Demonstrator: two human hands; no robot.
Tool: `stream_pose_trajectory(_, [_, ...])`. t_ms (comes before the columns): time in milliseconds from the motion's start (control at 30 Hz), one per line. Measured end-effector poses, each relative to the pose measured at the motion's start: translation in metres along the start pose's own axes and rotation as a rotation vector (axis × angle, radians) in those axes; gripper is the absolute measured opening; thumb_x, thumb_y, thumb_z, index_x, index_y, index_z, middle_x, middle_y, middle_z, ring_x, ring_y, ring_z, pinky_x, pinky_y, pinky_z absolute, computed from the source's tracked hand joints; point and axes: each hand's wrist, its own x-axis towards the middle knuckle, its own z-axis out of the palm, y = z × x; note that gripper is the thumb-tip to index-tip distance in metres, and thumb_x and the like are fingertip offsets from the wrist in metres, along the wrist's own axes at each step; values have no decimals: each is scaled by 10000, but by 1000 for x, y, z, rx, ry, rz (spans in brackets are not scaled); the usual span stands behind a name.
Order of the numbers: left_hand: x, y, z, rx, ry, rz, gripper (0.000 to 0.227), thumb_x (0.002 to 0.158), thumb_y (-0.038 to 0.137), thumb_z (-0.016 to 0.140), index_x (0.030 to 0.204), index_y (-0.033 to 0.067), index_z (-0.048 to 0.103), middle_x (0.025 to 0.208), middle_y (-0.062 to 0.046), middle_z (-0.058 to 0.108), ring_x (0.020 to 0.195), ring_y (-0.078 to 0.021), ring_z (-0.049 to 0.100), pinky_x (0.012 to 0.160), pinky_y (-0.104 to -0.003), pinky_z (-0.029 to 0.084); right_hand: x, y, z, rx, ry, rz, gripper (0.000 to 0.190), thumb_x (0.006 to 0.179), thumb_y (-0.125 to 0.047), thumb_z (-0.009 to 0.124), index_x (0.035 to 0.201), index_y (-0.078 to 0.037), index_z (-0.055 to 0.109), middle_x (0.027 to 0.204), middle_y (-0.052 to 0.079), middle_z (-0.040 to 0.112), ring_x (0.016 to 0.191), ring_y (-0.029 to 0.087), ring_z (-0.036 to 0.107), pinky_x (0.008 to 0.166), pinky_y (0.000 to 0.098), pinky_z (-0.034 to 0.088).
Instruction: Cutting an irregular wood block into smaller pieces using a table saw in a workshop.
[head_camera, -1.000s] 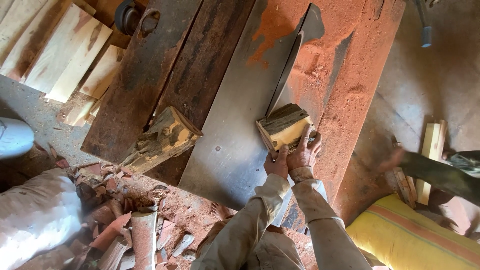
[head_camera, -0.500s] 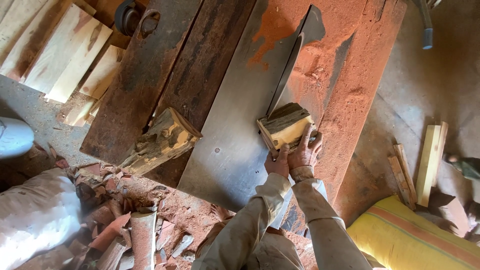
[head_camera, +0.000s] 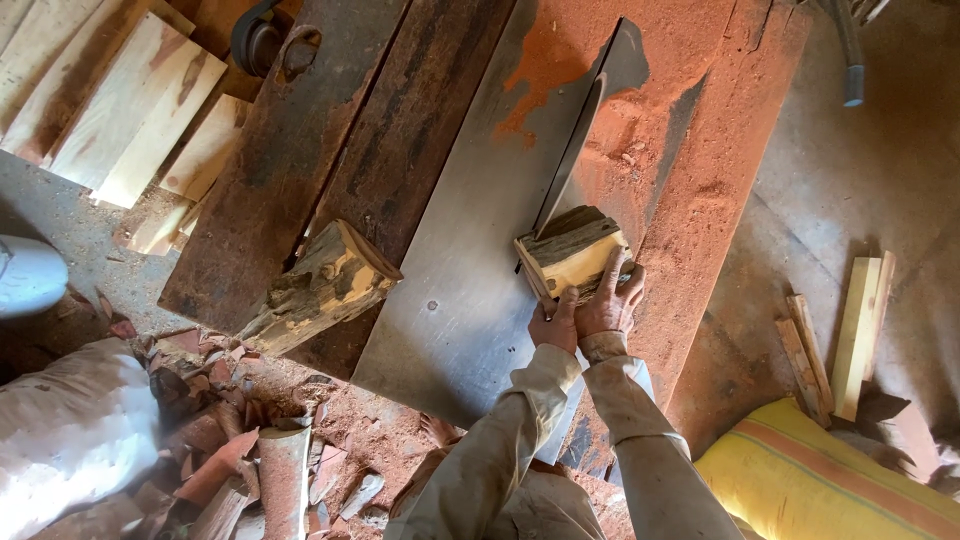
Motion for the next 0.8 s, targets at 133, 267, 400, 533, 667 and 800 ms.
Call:
stream_pose_trajectory(133, [10, -5, 1, 15, 11, 6, 1165, 800, 645, 892, 1578, 7, 305, 1544, -307, 359, 1420, -502, 375, 1133, -695, 379, 5, 5, 7, -14, 10, 5, 1157, 718, -448, 761, 1649, -280, 94, 1489, 225, 228, 1384, 460, 313, 753, 699, 561])
stream_pose_trajectory(267, [15, -4, 7, -13, 15, 6, 1193, 795, 642, 902, 1586, 1, 281, 1553, -310, 343, 1437, -506, 344, 1142, -696, 358, 11, 5, 9, -12, 23, 2, 1156, 727, -434, 772, 1648, -280, 91, 1491, 234, 227, 1381, 467, 320, 760, 693, 566])
stream_pose_trajectory(400, [-23, 43, 13, 4, 14, 15, 1186, 784, 650, 893, 1579, 1, 298, 1546, -305, 354, 1427, -501, 361, 1130, -697, 373, 19, 3, 5, -20, -19, 15, 1141, 767, -435, 764, 1650, -296, 56, 1501, 240, 209, 1386, 473, 311, 752, 698, 558])
stream_pose_trajectory(533, [-40, 76, 23, -24, 7, -22, 1157, 815, 589, 879, 1596, 5, 256, 1586, -297, 292, 1465, -503, 286, 1172, -693, 306, 31, 0, 1, -2, -73, 67, 1133, 807, -425, 759, 1645, -329, 3, 1509, 273, 193, 1380, 506, 315, 799, 689, 559])
stream_pose_trajectory(667, [-76, 127, 31, -64, -17, -11, 1028, 887, 530, 814, 1578, -12, 278, 1574, -286, 310, 1463, -508, 279, 1175, -718, 288, 41, -13, -7, 0, -111, 144, 1109, 842, -447, 743, 1638, -328, -19, 1515, 315, 187, 1389, 535, 318, 838, 676, 555])
stream_pose_trajectory(800, [-36, 107, 32, -11, -95, 48, 928, 855, 628, 807, 1486, 62, 431, 1554, -231, 351, 1472, -449, 300, 1172, -720, 317, 57, -3, 16, 10, -73, 229, 1194, 800, -578, 762, 1637, -329, -52, 1518, 329, 165, 1397, 551, 296, 936, 661, 484])
